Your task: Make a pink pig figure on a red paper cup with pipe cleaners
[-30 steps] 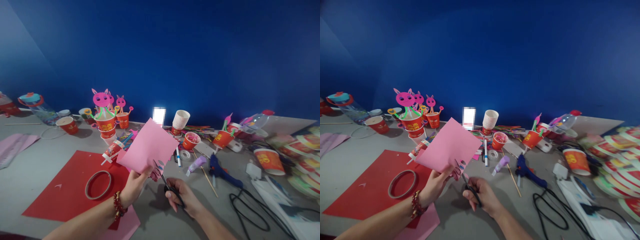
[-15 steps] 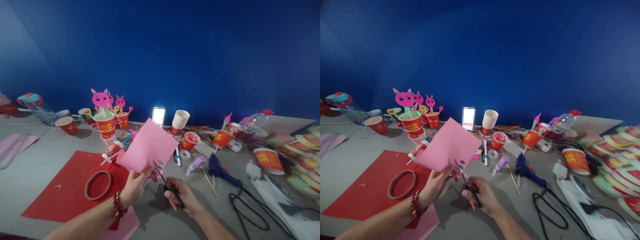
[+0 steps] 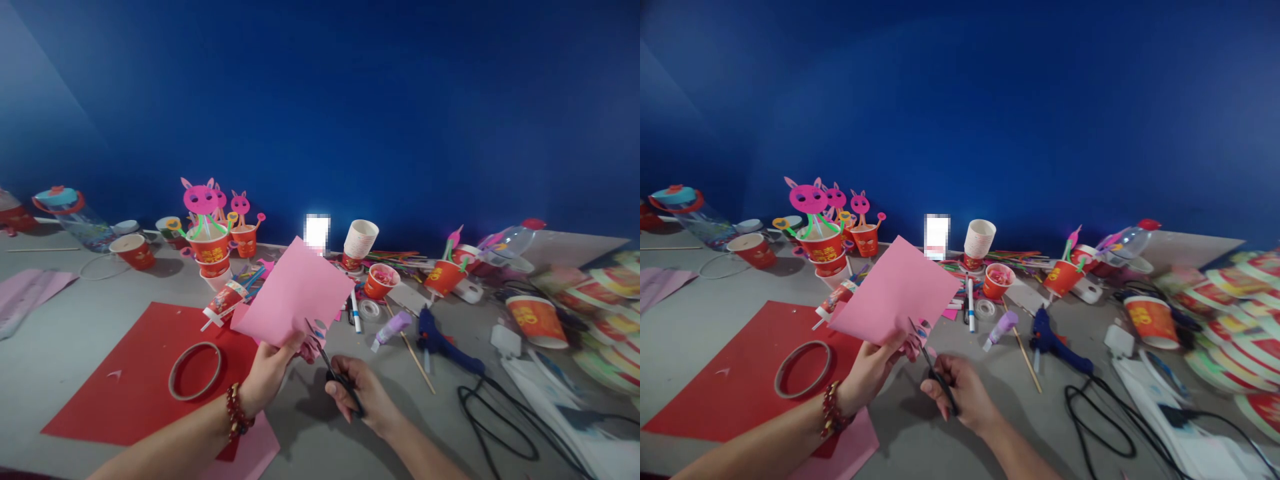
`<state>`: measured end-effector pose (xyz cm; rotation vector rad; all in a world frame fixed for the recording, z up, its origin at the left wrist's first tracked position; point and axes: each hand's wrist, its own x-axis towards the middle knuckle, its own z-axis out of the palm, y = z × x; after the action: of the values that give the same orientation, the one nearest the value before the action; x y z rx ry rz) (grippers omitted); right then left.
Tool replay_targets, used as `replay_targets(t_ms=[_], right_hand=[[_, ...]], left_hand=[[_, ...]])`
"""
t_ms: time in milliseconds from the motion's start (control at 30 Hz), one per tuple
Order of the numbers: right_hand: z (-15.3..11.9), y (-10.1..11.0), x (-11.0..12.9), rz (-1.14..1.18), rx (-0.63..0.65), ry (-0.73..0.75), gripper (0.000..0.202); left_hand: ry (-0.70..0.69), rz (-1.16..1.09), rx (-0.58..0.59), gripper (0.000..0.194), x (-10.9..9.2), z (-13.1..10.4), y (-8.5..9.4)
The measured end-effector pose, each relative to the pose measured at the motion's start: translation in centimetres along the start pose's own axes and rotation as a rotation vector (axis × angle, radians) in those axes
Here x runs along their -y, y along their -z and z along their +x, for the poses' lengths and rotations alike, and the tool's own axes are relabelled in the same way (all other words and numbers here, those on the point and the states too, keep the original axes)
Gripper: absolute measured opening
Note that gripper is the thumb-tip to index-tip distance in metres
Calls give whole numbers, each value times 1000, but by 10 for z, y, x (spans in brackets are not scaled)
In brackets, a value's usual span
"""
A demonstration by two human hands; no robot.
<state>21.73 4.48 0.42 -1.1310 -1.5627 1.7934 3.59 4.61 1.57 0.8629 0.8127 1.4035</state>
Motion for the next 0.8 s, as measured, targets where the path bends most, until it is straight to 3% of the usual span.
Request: replay_targets(t_ms=[367, 567, 700, 800], right_hand=[[2, 9, 5, -32, 10, -10, 62], [2, 14, 5, -117, 92, -55, 54], [-5, 24, 19, -335, 78, -104, 42], [-21, 34, 39, -684, -47, -59, 39]], left_hand=[[46, -29, -48, 27, 3, 6, 5], [46, -11, -100, 30, 3, 12, 9], [23, -2, -121, 28, 4, 17, 14], [9, 22, -111, 27, 3, 20, 19]])
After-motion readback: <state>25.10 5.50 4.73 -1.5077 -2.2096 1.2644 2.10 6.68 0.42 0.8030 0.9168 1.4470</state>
